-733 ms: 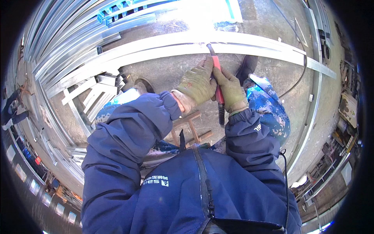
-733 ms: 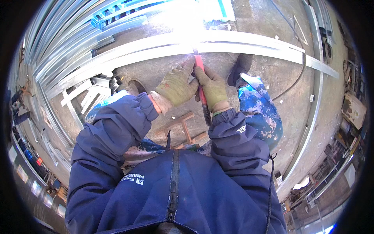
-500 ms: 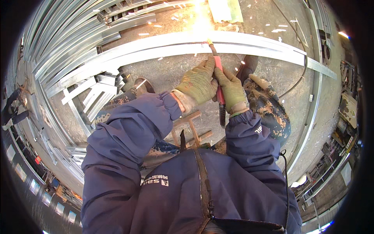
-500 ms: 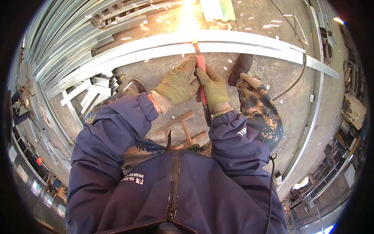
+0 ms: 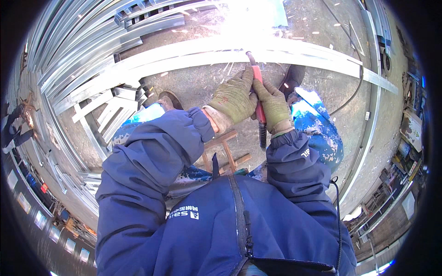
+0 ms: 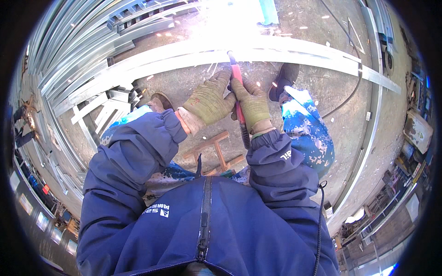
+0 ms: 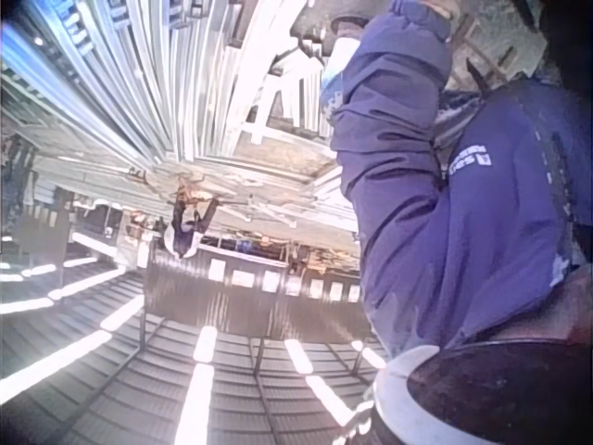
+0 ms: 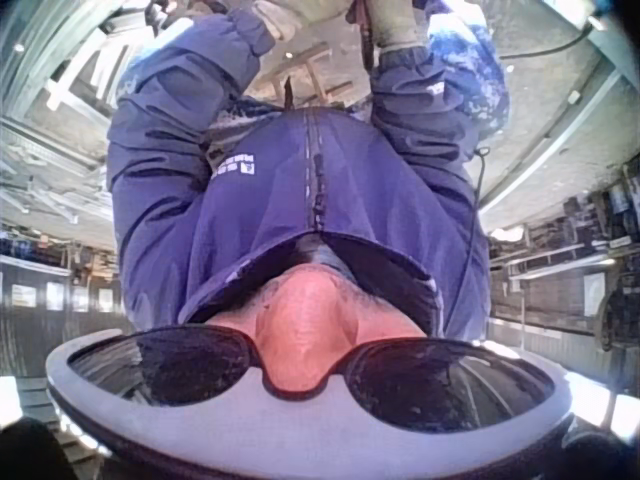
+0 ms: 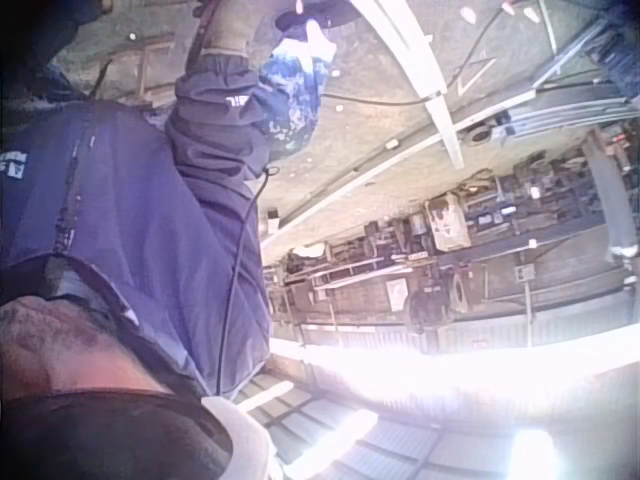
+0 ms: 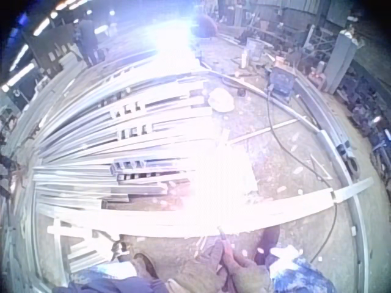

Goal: The person welds metal frame components using a welding torch, creating bright sparks. They repeatedly position and tack weld metal bars on the floor, then move to a different pile of metal pieces to continue welding.

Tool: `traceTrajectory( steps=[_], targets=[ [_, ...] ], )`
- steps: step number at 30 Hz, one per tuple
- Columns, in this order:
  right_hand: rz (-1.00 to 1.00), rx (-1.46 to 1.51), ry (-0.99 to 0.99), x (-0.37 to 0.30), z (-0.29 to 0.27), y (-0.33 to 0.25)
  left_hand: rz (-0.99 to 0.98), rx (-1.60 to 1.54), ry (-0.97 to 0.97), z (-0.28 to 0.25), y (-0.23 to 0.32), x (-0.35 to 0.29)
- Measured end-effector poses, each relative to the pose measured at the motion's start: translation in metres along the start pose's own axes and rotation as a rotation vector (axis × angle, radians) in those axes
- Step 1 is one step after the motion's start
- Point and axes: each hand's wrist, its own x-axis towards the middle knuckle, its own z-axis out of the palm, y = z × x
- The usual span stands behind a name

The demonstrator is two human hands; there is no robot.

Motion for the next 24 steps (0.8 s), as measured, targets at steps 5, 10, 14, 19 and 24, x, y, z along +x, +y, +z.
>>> traceTrajectory(
  steps=[5,10,14,19,24],
  targets=[
    [-0.027,-0.003,0.032,-0.002,0.003,-0.002,0.085,-0.075,0.056,0.003,-0.004,0.001],
    [-0.014,0.016,0.056,-0.006,0.006,-0.006,0.062,-0.068,0.036,-0.001,0.000,-0.001],
    [-0.027,-0.033,-0.003,-0.001,0.000,-0.001,0.086,-0.028,0.098,0.006,-0.004,0.000],
    [-0.012,-0.012,0.007,-0.004,0.002,-0.003,0.067,0.003,0.083,0.008,-0.006,-0.001],
    [-0.066,-0.014,-0.028,-0.002,-0.003,0.013,0.115,-0.028,0.097,0.013,-0.011,-0.002]
  ],
)
